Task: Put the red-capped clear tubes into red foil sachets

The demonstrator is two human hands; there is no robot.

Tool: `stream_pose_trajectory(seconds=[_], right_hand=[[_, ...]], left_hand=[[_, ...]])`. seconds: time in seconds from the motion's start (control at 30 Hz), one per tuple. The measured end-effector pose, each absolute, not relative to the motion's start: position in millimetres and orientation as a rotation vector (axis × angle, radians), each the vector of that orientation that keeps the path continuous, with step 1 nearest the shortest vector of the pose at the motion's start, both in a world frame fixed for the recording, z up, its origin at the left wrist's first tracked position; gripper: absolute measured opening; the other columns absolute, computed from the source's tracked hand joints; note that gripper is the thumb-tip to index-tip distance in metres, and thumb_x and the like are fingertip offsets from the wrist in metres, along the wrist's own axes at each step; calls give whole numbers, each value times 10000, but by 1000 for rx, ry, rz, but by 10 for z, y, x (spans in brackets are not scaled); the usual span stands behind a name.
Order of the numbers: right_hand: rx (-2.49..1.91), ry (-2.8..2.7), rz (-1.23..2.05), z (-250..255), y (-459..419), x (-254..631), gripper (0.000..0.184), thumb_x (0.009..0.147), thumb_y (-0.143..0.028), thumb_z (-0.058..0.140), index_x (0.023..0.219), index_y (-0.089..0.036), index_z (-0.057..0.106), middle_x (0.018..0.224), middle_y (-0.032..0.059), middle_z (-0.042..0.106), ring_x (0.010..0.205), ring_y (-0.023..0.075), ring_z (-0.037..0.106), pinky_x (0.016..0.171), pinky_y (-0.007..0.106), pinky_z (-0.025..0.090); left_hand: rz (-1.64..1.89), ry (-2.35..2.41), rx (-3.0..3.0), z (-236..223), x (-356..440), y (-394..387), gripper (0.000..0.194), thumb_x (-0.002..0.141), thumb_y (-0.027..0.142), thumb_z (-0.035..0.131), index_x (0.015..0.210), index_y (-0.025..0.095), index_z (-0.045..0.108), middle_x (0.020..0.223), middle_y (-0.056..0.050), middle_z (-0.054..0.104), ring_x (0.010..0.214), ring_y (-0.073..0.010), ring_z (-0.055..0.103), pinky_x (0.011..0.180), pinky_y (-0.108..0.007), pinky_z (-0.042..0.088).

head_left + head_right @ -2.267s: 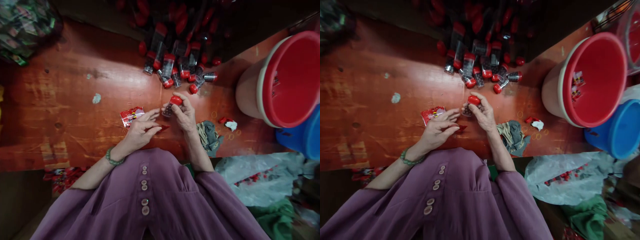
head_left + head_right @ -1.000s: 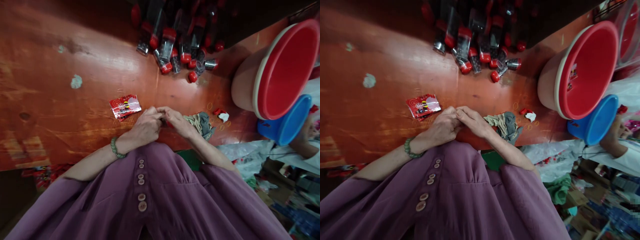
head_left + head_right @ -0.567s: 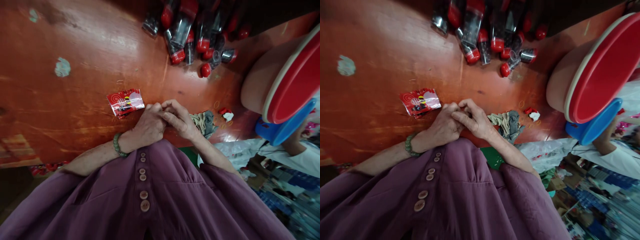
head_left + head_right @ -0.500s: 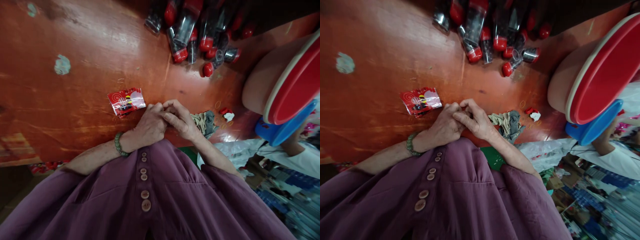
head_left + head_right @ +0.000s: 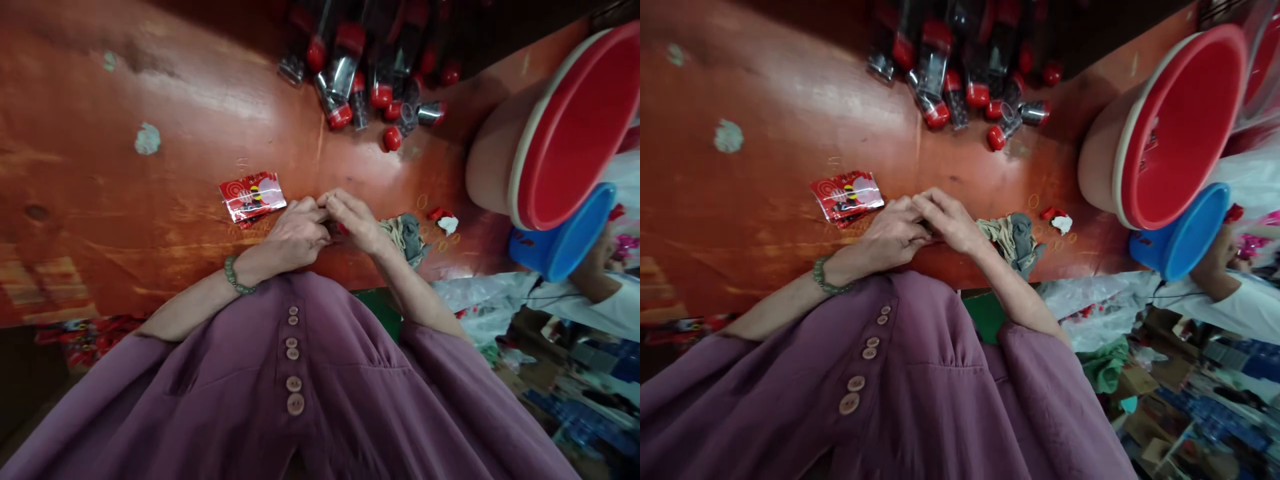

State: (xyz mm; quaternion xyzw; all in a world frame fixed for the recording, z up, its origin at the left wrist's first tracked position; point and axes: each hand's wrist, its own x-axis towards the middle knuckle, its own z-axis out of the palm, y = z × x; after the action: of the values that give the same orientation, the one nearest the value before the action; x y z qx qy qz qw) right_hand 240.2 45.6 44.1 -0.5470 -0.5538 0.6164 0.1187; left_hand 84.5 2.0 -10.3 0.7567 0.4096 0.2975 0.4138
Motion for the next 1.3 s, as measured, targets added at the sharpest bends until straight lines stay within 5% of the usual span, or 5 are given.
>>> stream_pose_trajectory(seconds=[0.23, 0.43, 0.73, 1.07, 1.3], right_hand=[[-1448, -873, 2127, 372, 357, 2555, 761, 804, -874, 357, 1023, -203, 640, 982, 77, 728, 869, 191, 717, 704, 305, 594], [-1276, -806, 2094, 376, 211, 2673, 555, 680, -535, 813, 1103, -269, 570, 1248, 23, 660, 1040, 183, 712, 894, 323, 601], [-1720, -1885, 1293, 505, 244, 2681, 81, 846, -265, 655, 909, -217, 637, 914, 22, 715, 874, 188, 660, 851, 371, 526], [-1727, -2754, 803, 595, 303, 2671, 252, 922, -289, 597, 1110, -170, 714, 1026, 148, 718, 931, 286, 604, 831, 416, 466], [-1629, -1881, 1682, 655, 488, 2857, 379, 831, -363, 729, 1192, -254, 698, 952, 19, 690, 778, 157, 619, 708, 302, 511]], left_hand=[[948, 988, 1673, 16, 652, -56, 173, 888, 202, 612, 875, 187, 783, 1205, -90, 715, 995, -184, 687, 882, -349, 553], [1038, 1191, 1392, 65, 591, -185, 110, 830, 241, 688, 827, 205, 792, 927, -44, 773, 840, -159, 710, 804, -291, 574], [1005, 1275, 965, 173, 516, -123, 157, 748, 300, 761, 637, 190, 750, 653, 4, 730, 605, -120, 627, 607, -242, 509], [1227, 1354, 1330, 162, 446, -140, 75, 771, 283, 779, 762, 209, 774, 799, -16, 782, 782, -169, 725, 785, -321, 601], [1331, 1335, 1461, 89, 420, -154, 26, 793, 217, 760, 811, 213, 778, 801, -8, 784, 784, -155, 731, 771, -299, 603]])
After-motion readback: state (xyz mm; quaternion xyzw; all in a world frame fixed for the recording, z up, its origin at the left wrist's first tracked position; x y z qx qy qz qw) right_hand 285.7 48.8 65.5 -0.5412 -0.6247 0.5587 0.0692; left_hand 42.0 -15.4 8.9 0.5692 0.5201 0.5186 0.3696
